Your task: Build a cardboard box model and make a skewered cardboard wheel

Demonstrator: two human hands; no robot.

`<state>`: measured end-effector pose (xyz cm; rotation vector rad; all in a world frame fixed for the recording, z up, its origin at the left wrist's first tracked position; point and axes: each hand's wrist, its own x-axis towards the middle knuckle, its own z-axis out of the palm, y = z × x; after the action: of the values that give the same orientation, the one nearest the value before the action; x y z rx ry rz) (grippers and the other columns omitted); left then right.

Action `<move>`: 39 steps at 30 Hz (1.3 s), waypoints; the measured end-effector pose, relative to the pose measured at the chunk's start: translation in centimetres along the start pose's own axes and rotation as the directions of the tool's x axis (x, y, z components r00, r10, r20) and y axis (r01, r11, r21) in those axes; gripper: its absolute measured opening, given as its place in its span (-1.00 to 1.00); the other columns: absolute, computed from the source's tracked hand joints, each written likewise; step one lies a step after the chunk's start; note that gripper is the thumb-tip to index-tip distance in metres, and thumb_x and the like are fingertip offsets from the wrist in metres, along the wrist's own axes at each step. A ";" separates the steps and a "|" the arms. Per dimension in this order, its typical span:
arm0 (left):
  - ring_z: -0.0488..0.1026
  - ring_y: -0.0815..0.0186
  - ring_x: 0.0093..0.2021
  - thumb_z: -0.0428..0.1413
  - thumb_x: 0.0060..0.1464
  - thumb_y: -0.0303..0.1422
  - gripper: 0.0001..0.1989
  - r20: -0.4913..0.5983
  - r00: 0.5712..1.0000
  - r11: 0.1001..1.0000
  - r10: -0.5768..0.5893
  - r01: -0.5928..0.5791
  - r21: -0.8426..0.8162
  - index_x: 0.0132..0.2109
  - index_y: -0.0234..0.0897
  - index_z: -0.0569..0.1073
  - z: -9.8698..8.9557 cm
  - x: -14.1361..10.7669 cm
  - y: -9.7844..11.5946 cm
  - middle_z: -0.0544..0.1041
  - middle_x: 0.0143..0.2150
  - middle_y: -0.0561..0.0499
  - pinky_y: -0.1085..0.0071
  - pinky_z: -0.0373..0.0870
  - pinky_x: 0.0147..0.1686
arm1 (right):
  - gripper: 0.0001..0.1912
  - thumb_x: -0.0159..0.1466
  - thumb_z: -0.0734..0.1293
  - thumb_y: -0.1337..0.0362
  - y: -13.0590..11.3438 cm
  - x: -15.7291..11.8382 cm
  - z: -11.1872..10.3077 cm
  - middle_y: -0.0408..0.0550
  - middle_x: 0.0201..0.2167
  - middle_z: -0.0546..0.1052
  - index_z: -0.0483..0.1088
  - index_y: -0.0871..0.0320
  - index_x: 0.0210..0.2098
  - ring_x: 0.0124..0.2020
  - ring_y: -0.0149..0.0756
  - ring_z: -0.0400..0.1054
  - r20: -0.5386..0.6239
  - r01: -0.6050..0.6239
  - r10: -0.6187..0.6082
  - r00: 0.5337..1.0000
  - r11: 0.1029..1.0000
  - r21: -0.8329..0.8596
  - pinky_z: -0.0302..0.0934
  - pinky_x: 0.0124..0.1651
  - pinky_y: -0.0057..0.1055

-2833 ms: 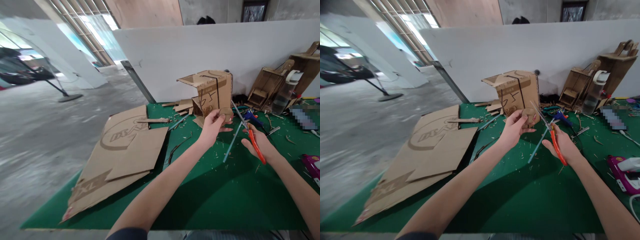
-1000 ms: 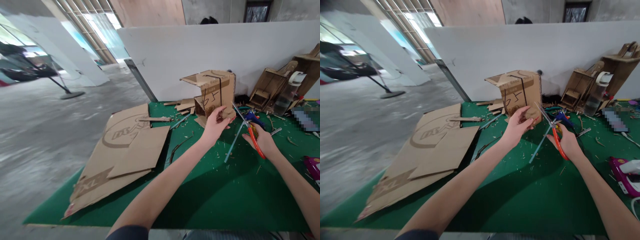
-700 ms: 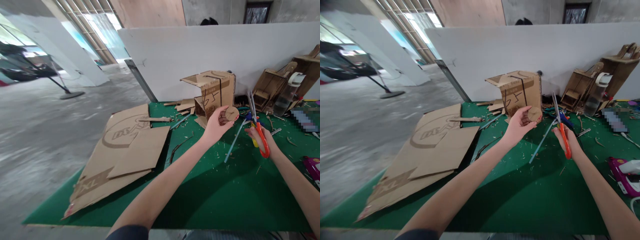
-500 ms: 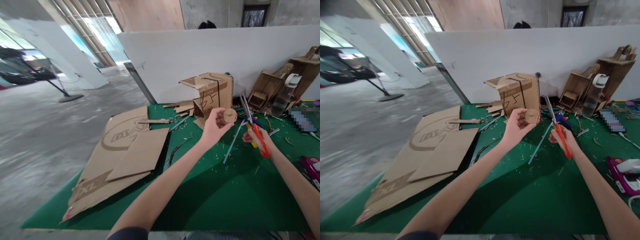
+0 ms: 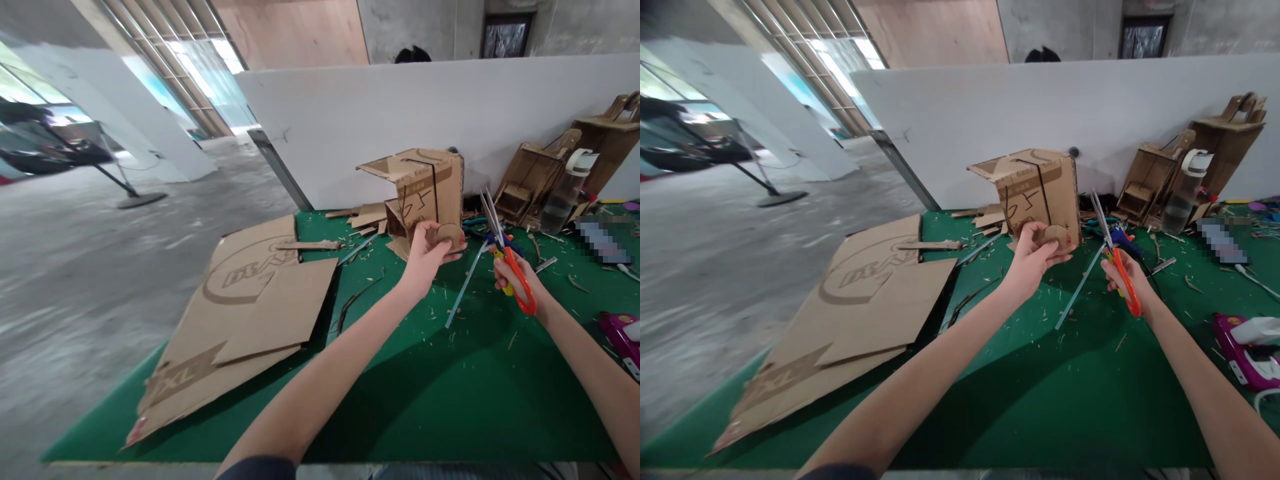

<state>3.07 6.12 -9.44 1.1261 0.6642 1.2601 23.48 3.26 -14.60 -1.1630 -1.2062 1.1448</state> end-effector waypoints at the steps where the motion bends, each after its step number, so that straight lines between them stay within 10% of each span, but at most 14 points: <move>1: 0.61 0.23 -0.18 0.18 0.04 -0.38 -0.61 -0.003 1.000 1.000 0.001 -0.001 0.002 -0.07 -0.15 0.14 0.0 0.0 0.0 0.55 -0.18 0.03 0.20 0.49 -0.10 | -0.42 0.09 0.43 -0.12 0.0 0.0 0.0 -0.30 -0.56 0.32 0.35 0.10 -0.04 -0.64 -0.51 0.19 0.001 0.000 0.000 1.000 1.000 -0.012 0.32 -0.50 -0.44; 10: 0.57 0.16 -0.10 0.20 0.03 -0.34 -0.72 0.094 0.994 0.997 -0.062 0.067 -0.046 -0.09 -0.32 0.45 -0.2 0.2 0.2 0.56 -0.07 -0.14 0.22 0.51 -0.09 | -0.39 0.06 0.43 -0.08 1.5 0.8 0.7 -0.19 -0.54 0.37 0.37 0.10 0.01 -0.61 -0.34 0.30 -0.257 -0.084 -0.007 0.966 0.936 -0.342 0.32 -0.69 -0.40; 18: 0.53 0.14 -0.03 0.27 0.01 -0.24 -0.60 0.180 0.980 0.996 -0.085 0.078 0.045 -0.04 -0.34 0.44 -0.5 -0.1 0.6 0.53 -0.02 -0.22 0.25 0.50 -0.14 | -0.37 0.08 0.41 -0.08 0.7 0.5 0.1 -0.12 -0.43 0.47 0.34 0.12 0.05 -0.62 -0.31 0.34 -0.191 -0.044 -0.048 0.980 0.892 -0.449 0.32 -0.64 -0.36; 26: 0.52 0.18 -0.04 0.24 0.03 -0.23 -0.56 0.230 0.973 0.881 -0.036 -0.078 0.467 0.01 -0.38 0.44 -2.2 -2.9 -2.4 0.56 -0.03 -0.20 0.26 0.45 -0.02 | -0.50 0.24 0.32 0.06 0.9 1.1 -2.8 0.22 -0.24 0.59 0.34 0.24 0.06 -0.24 -0.03 0.51 -0.190 -0.156 -0.039 0.981 0.425 -0.892 0.31 -0.23 -0.28; 39: 0.50 0.18 0.02 0.13 0.16 -0.24 -0.59 0.368 0.922 0.401 0.120 -0.384 0.832 0.13 -0.24 0.40 -3.8 -5.3 -4.1 0.53 0.06 -0.12 0.24 0.47 0.02 | -0.46 0.33 0.16 0.23 -0.2 -0.8 -0.6 0.40 -0.29 0.56 0.24 0.54 0.16 -0.20 0.15 0.50 -0.109 -0.119 -0.144 0.984 -0.058 -0.991 0.25 -0.19 -0.15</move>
<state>0.03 2.43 -15.50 2.3432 1.0444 0.9295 24.07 2.41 -14.47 -2.2881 -1.9696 -0.2734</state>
